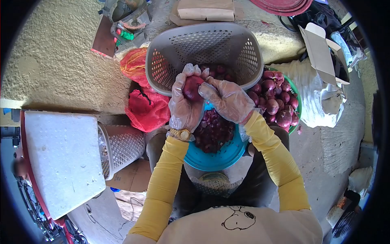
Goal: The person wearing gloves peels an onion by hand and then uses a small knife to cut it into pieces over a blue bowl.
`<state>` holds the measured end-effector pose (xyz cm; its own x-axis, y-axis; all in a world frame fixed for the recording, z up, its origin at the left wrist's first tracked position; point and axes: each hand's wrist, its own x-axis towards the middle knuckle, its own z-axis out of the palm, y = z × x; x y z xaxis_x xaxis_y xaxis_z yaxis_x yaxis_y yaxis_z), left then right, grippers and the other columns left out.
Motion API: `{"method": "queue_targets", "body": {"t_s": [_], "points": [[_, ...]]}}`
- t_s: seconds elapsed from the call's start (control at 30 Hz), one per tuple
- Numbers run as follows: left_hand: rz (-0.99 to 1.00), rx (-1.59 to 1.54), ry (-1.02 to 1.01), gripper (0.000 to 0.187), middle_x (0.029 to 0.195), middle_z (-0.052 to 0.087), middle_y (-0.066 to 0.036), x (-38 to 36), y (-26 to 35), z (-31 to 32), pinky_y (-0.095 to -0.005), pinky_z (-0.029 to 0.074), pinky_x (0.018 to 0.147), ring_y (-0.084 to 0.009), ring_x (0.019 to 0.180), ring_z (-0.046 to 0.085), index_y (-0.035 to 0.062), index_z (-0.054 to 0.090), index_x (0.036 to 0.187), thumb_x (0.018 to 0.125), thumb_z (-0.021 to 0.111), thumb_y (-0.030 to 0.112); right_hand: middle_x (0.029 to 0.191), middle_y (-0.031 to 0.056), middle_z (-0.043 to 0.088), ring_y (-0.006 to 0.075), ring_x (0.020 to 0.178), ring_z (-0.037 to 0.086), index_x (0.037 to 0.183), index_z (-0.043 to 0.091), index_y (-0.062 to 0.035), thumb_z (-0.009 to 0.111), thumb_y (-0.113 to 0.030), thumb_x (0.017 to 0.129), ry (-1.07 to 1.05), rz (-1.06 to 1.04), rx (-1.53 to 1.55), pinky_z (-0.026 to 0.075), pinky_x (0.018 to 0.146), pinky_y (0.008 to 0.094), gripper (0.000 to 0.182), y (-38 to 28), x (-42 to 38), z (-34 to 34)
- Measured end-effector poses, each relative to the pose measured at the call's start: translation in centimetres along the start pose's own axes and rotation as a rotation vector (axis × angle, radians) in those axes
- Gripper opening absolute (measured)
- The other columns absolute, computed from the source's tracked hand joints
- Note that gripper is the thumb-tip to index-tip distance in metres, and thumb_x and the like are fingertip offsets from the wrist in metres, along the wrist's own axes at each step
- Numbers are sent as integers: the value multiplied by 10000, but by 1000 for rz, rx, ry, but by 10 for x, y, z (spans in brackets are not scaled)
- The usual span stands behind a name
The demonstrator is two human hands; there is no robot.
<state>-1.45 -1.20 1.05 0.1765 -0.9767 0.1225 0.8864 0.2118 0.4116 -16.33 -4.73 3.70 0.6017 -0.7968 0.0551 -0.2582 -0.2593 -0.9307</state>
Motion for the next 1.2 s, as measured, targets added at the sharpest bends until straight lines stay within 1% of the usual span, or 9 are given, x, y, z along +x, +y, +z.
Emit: {"method": "queue_targets", "body": {"t_s": [0.13, 0.23, 0.33, 0.4, 0.5, 0.63, 0.7, 0.93, 1.2], "points": [[-40, 32, 51, 171, 1079, 569, -78, -2, 2, 3, -480, 392, 1151, -273, 1130, 559, 51, 588, 1049, 1008, 595, 217, 1003, 263, 696, 427, 928, 651, 1172, 673, -11, 593, -449, 1021, -96, 120, 18, 516, 848, 431, 471, -7, 0, -5], [-66, 34, 39, 170, 1076, 567, -74, -1, 1, -4, -500, 401, 1129, -278, 1120, 555, 68, 582, 1055, 1007, 596, 230, 947, 254, 690, 428, 865, 634, 1094, 681, -12, 577, -449, 1030, -83, 76, 36, 515, 804, 437, 454, -8, -1, -5], [-58, 33, 1, 220, 1089, 577, -62, -2, 2, -6, -483, 443, 1081, -256, 1113, 576, 70, 612, 1087, 1003, 626, 273, 867, 237, 680, 443, 814, 631, 1018, 672, -14, 577, -463, 1024, -106, -10, -118, 511, 747, 470, 458, -4, -2, -5], [-100, -68, 98, 216, 1086, 578, -65, -3, 3, -4, -502, 443, 1082, -259, 1106, 577, 70, 611, 1089, 1010, 626, 271, 807, 220, 669, 455, 780, 634, 986, 659, -26, 585, -494, 1008, -111, -157, -282, 502, 704, 507, 474, 5, -2, -2], [-98, -88, 110, 220, 1085, 579, -70, -3, 5, 0, -490, 448, 1081, -260, 1094, 577, 60, 608, 1083, 1016, 624, 269, 831, 217, 689, 443, 814, 666, 1029, 671, -42, 633, -561, 953, -89, -171, -382, 522, 717, 503, 526, 9, 0, -1], [-37, 5, 144, 188, 1061, 568, -72, -4, 4, 4, -466, 419, 1116, -272, 1081, 557, 49, 589, 1046, 1002, 617, 230, 869, 223, 705, 427, 847, 683, 1064, 677, -39, 685, -607, 896, 30, -130, -309, 537, 745, 483, 592, -6, -3, -7], [-22, 11, 23, 192, 1070, 572, -75, -2, 3, 0, -444, 414, 1123, -266, 1073, 560, 37, 594, 1044, 1009, 606, 225, 900, 228, 715, 421, 881, 694, 1088, 677, -25, 721, -628, 854, 56, -96, -283, 545, 772, 475, 649, -5, -2, -6], [-1, 65, 57, 221, 1054, 586, -70, -2, 1, 3, -426, 434, 1080, -240, 1050, 581, 38, 618, 1052, 1022, 612, 257, 918, 233, 716, 426, 901, 692, 1090, 673, -13, 715, -583, 888, 34, -55, -232, 541, 785, 473, 607, -5, -2, -5], [-8, 73, 18, 220, 1071, 566, -82, -1, 0, 4, -453, 386, 1154, -258, 1065, 562, 23, 616, 1025, 1020, 600, 242, 922, 260, 697, 468, 908, 658, 1147, 667, -29, 653, -558, 946, 28, -66, -178, 528, 783, 500, 567, 2, 0, -1]]}}
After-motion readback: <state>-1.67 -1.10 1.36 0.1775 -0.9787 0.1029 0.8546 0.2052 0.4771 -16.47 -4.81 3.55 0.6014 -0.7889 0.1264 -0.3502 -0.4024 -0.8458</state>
